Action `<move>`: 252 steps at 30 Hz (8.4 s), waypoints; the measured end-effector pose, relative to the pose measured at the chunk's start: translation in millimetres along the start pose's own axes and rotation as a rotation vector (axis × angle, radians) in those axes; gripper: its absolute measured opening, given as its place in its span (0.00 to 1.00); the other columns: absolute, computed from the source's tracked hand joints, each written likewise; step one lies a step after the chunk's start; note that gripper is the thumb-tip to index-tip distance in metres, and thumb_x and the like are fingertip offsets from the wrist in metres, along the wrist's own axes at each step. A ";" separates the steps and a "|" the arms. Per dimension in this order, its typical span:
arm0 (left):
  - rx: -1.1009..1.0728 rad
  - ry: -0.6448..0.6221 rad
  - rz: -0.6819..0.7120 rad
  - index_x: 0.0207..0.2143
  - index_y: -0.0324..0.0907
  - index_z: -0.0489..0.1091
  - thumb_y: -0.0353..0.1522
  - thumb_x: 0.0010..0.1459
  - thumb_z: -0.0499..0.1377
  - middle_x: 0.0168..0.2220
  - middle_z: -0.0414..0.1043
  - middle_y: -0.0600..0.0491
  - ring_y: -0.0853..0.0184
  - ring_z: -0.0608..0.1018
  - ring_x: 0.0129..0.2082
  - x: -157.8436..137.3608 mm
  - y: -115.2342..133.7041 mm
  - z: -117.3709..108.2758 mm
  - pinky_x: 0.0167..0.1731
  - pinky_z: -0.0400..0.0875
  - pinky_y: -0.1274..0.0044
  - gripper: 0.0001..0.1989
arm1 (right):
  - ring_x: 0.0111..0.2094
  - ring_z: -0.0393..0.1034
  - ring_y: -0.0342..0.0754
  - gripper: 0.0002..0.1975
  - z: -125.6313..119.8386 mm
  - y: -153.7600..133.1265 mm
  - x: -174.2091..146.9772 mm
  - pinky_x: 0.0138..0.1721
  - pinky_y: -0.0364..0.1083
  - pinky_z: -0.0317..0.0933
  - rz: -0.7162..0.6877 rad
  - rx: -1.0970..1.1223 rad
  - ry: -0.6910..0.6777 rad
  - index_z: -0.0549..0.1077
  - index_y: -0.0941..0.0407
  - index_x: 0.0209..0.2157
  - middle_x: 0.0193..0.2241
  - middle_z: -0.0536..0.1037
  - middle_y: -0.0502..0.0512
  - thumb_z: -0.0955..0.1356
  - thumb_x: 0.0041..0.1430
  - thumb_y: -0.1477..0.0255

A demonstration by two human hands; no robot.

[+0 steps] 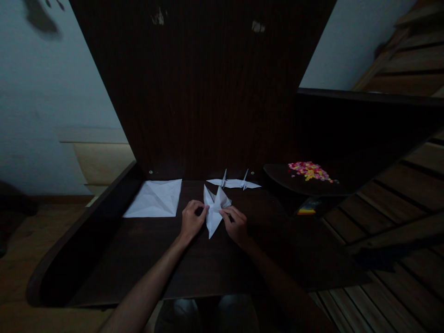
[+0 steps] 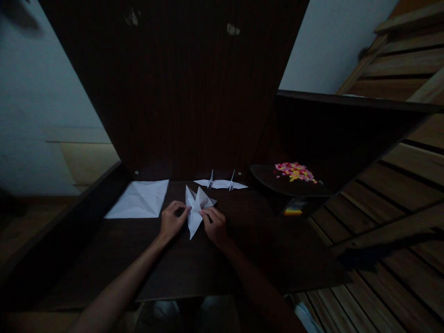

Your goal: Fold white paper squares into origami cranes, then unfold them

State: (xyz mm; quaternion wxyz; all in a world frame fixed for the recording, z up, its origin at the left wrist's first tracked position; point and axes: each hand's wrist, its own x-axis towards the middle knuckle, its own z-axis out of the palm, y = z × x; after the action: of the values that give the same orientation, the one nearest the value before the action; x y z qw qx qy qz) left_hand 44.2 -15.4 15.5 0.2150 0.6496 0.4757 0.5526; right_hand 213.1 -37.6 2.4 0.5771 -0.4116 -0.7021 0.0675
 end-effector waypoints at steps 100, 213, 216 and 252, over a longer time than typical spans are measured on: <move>1.054 -0.494 -0.011 0.56 0.42 0.66 0.34 0.50 0.55 0.54 0.68 0.41 0.48 0.71 0.51 24.3 -39.9 -122.1 0.52 0.59 0.59 0.28 | 0.26 0.77 0.53 0.09 -40.1 17.0 -20.2 0.33 0.52 0.70 1.201 0.859 -0.101 0.73 0.57 0.31 0.27 0.80 0.58 0.69 0.46 0.69; 1.065 -0.444 -0.421 0.66 0.47 0.46 0.54 0.59 0.34 0.68 0.37 0.46 0.39 0.40 0.65 97.9 -104.8 -79.2 0.55 0.33 0.42 0.38 | 0.22 0.62 0.41 0.13 -38.6 -18.0 62.1 0.22 0.41 0.57 0.267 0.008 -0.174 0.77 0.57 0.36 0.26 0.73 0.52 0.65 0.58 0.65; 1.090 -0.369 -0.346 0.66 0.42 0.46 0.52 0.60 0.36 0.68 0.41 0.42 0.39 0.42 0.65 94.7 -98.5 -78.8 0.55 0.35 0.42 0.37 | 0.23 0.62 0.42 0.13 -42.2 -20.5 58.8 0.23 0.41 0.57 0.269 0.035 -0.200 0.77 0.58 0.38 0.27 0.73 0.52 0.65 0.58 0.65; -0.007 -0.832 0.252 0.46 0.44 0.72 0.39 0.50 0.66 0.52 0.69 0.48 0.60 0.70 0.52 35.0 59.4 -19.0 0.54 0.61 0.69 0.21 | 0.21 0.69 0.44 0.16 -37.0 -13.5 69.6 0.17 0.40 0.60 0.569 0.411 -0.122 0.76 0.58 0.29 0.23 0.76 0.54 0.73 0.45 0.59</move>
State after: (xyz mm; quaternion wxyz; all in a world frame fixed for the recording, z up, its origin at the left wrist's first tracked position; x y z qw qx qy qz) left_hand 47.0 -17.1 86.9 0.3215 0.8694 0.2635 0.2673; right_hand 238.7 -14.8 74.6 0.5628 -0.4611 -0.5642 0.3902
